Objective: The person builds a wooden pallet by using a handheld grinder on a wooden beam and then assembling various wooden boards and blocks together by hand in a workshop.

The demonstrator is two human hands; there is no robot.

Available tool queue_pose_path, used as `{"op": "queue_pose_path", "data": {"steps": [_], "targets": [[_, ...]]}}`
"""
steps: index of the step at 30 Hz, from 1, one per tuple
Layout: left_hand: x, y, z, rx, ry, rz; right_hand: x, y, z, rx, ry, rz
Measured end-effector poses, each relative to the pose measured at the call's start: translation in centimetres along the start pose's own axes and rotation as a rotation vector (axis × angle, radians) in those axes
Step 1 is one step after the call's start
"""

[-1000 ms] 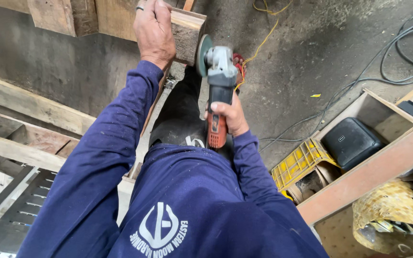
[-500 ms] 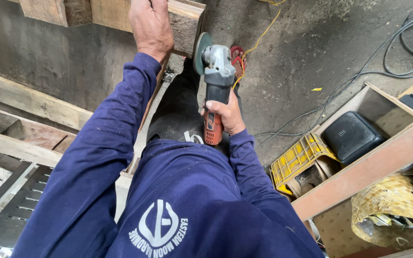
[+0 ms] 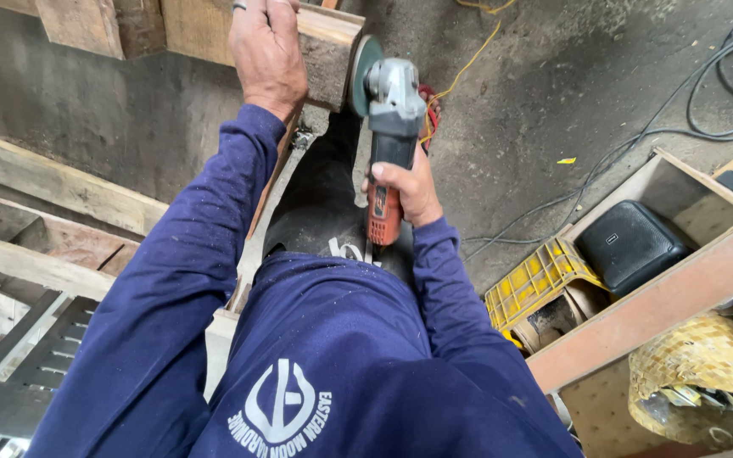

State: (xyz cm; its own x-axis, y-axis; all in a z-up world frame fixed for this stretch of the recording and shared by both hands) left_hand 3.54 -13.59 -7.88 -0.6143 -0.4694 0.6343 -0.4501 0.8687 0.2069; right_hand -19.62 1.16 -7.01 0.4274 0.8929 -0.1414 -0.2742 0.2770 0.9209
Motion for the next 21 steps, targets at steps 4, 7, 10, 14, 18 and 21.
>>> {"op": "queue_pose_path", "data": {"steps": [4, 7, 10, 14, 18, 21], "targets": [[0.4, 0.2, -0.3, -0.003, 0.005, 0.008, -0.8, -1.4, -0.5, 0.06, 0.045, -0.031], [1.0, 0.3, -0.4, -0.016, -0.021, 0.082, -1.2, -1.1, -0.5, 0.041, 0.058, -0.047], [0.7, 0.2, -0.3, -0.02, -0.023, 0.022, -1.6, -1.7, -0.2, 0.047, 0.047, -0.055], [1.2, -0.1, -0.3, -0.033, 0.003, 0.026, -1.9, 0.3, 0.8, 0.007, 0.009, -0.04], [0.9, 0.0, -0.2, -0.041, 0.028, 0.014, -1.0, 0.7, 1.0, 0.066, 0.016, -0.013], [1.5, 0.0, -0.4, -0.024, -0.036, 0.06, -1.4, 1.9, 1.3, -0.009, 0.021, -0.074]]}}
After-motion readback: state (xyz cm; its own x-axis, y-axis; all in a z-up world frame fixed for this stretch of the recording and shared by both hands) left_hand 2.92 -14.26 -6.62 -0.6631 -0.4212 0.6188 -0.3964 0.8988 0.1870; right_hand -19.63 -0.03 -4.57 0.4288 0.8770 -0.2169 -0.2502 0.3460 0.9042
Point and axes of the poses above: each hand's wrist, its own y-axis away from the middle knuckle, its own z-axis out of the palm, x = y × z, the point moved 7 cm from there along -y, towards the middle knuckle, and after that the axes turned 9 degrees about x, right-handed, at the moved point
